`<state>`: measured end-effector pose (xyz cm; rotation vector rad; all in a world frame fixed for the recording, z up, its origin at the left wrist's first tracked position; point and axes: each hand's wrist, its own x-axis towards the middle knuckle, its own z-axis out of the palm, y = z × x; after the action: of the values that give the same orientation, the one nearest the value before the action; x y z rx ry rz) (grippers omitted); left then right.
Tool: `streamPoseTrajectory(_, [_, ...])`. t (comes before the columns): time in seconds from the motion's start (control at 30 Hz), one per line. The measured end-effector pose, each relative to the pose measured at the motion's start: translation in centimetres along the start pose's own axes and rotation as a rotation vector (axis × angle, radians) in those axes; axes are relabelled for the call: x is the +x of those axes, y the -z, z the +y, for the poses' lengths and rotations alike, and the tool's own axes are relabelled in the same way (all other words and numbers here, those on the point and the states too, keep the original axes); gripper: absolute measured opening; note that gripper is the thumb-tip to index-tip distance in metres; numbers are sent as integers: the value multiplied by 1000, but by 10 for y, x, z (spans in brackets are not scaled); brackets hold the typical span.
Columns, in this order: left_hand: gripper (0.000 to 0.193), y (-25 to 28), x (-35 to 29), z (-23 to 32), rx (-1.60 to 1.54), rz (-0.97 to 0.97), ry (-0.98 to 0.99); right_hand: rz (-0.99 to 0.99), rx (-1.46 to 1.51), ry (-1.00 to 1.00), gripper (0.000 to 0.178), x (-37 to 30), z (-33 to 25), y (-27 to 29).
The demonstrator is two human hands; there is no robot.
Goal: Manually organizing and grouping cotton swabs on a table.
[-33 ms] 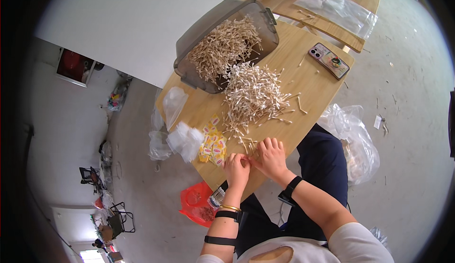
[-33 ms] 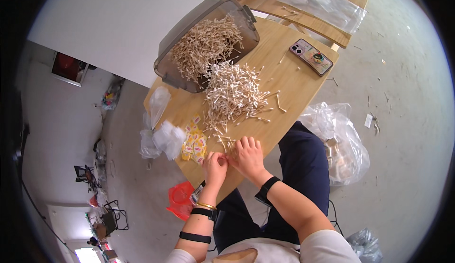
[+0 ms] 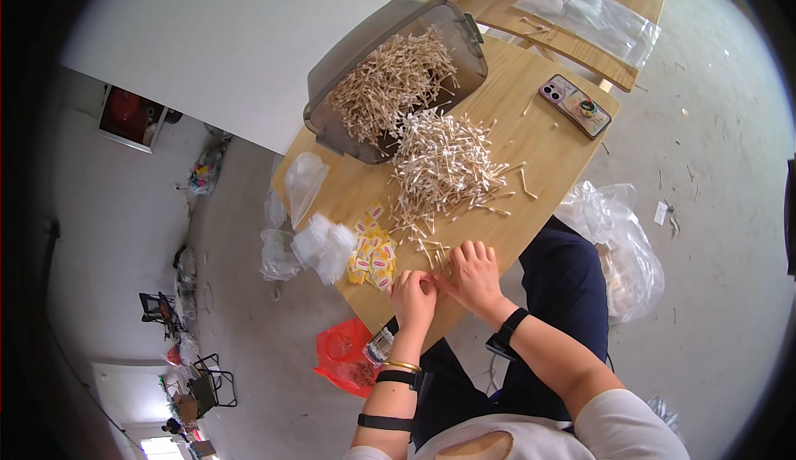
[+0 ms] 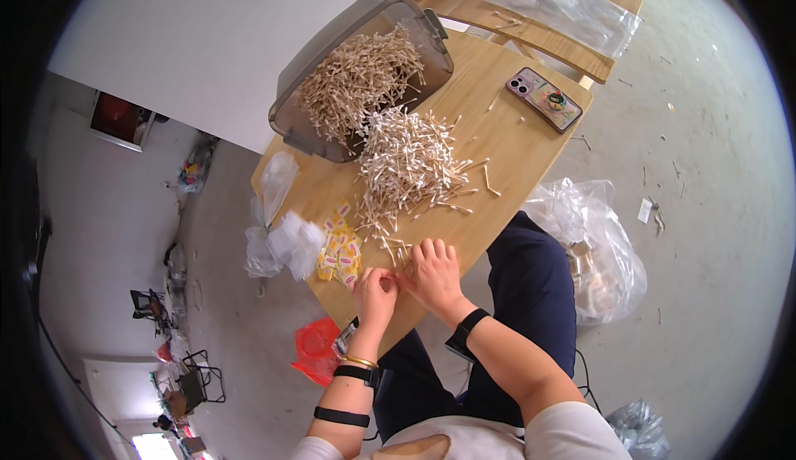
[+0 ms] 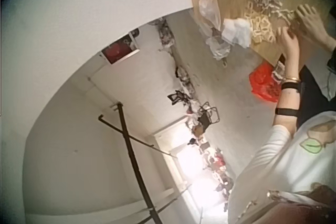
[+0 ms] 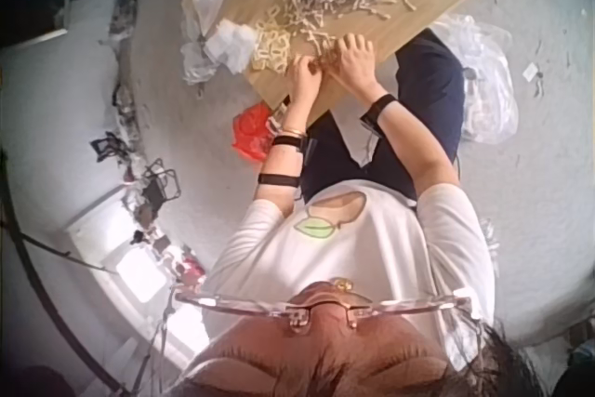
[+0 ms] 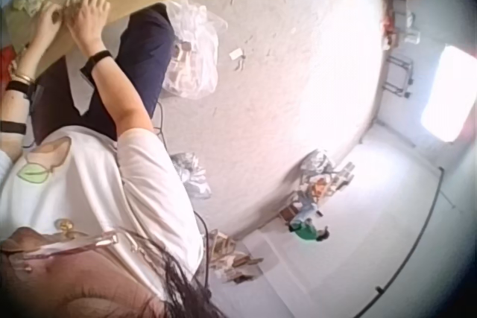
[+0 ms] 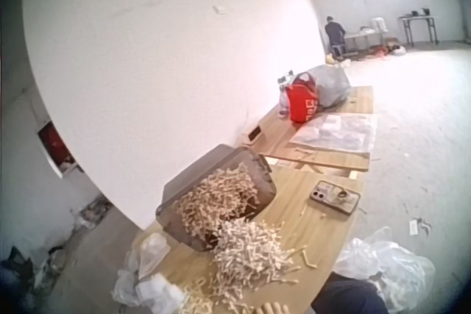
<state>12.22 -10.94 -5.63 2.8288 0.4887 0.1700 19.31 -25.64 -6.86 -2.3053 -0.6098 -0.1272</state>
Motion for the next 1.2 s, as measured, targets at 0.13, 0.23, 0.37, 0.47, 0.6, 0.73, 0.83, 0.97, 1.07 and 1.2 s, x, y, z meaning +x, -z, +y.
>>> streamPoseTrajectory(0.13, [10,6,-14,-12,-61,-11,100,-19,-1,-3,34,0,2,-3])
streamPoseTrajectory(0.23, [9,13,-24,-20,-36,75,46,-3,-13,-4,26,-1,6,-6])
streamPoseTrajectory(0.37, [9,17,-37,-35,-233,-14,229,12,4,9,23,0,5,-4])
streamPoseTrajectory(0.47, [10,13,-41,-38,-288,16,206,14,28,14,21,0,3,-2])
streamPoseTrajectory(0.6, [13,6,-39,-28,-276,32,144,45,45,17,19,-1,6,-5])
streamPoseTrajectory(0.73, [15,2,-39,-22,-263,57,150,57,68,23,17,-2,8,-6])
streamPoseTrajectory(0.83, [19,3,-41,-19,-222,33,171,57,89,27,15,-2,7,-6])
streamPoseTrajectory(0.97, [28,12,-48,-12,-108,-12,119,79,102,36,15,-3,12,-7])
streamPoseTrajectory(1.07, [34,14,-53,-10,-81,20,76,57,93,32,15,-4,10,-5])
streamPoseTrajectory(1.2, [37,4,-50,-5,-49,64,59,32,37,69,30,-5,7,-6])
